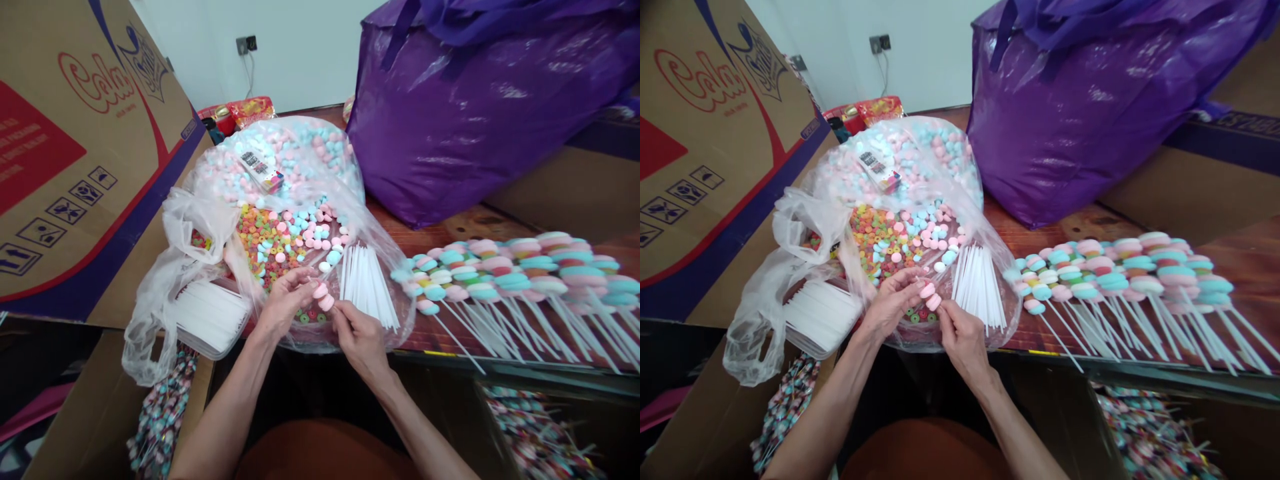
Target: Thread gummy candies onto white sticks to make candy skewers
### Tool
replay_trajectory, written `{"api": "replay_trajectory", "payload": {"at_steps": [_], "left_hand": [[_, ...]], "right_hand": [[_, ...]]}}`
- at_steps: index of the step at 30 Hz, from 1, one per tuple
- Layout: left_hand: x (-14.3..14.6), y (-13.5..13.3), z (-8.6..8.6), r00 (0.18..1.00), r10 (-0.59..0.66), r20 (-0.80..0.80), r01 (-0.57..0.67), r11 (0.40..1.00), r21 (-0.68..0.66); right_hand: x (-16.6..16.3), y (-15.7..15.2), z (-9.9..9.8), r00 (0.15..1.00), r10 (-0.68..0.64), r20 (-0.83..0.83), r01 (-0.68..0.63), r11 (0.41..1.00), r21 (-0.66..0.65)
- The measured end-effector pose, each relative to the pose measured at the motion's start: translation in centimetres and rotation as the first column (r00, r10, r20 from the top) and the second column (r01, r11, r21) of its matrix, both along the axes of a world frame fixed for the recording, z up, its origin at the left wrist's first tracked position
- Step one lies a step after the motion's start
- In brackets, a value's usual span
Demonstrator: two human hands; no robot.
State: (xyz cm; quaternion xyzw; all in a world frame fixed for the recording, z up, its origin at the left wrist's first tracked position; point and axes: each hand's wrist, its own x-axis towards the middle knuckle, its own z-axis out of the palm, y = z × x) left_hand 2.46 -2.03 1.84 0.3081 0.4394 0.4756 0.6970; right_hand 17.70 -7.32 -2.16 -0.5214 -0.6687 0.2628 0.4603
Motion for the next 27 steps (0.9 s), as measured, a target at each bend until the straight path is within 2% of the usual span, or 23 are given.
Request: {"api": "replay_trajectory", "payload": {"at_steps": [5,9,13,19,24,27], "left_hand": [[1.5,-0.3,0.7,0.999,0.017,0.035,-0.016,1.000,-0.024],[1.7,0.1,-0.2,0.987,0.120,0.111,-0.117,0.993,-0.033],[1.2,0.3,-1.0,0.977,0.184,0.111,-0.185,0.983,-0.003],[1.8,-0.4,-1.0,0.982,0.168,0.090,-0.170,0.985,0.014],[2.5,-1.0,-1.0,0.986,0.140,0.089,-0.141,0.990,0.003],[2.2,-0.8,-1.1,0.995,0.097,-0.007,-0.096,0.995,0.041]], "right_hand": [[0.0,-0.2,0.0,1.000,-0.030,0.005,0.030,0.999,0.027],[0.0,0.1,0.1,0.999,0.013,0.037,-0.014,1.000,0.022],[0.0,0.5,0.0,0.993,0.077,0.094,-0.079,0.997,0.020],[0.0,0.3,0.0,0.991,0.021,0.136,-0.024,0.999,0.021],[0.0,0.5,0.3,0.992,0.030,0.123,-0.031,1.000,0.006],[-0.1,0.5,0.4,0.992,0.036,0.120,-0.034,0.999,-0.020]]}}
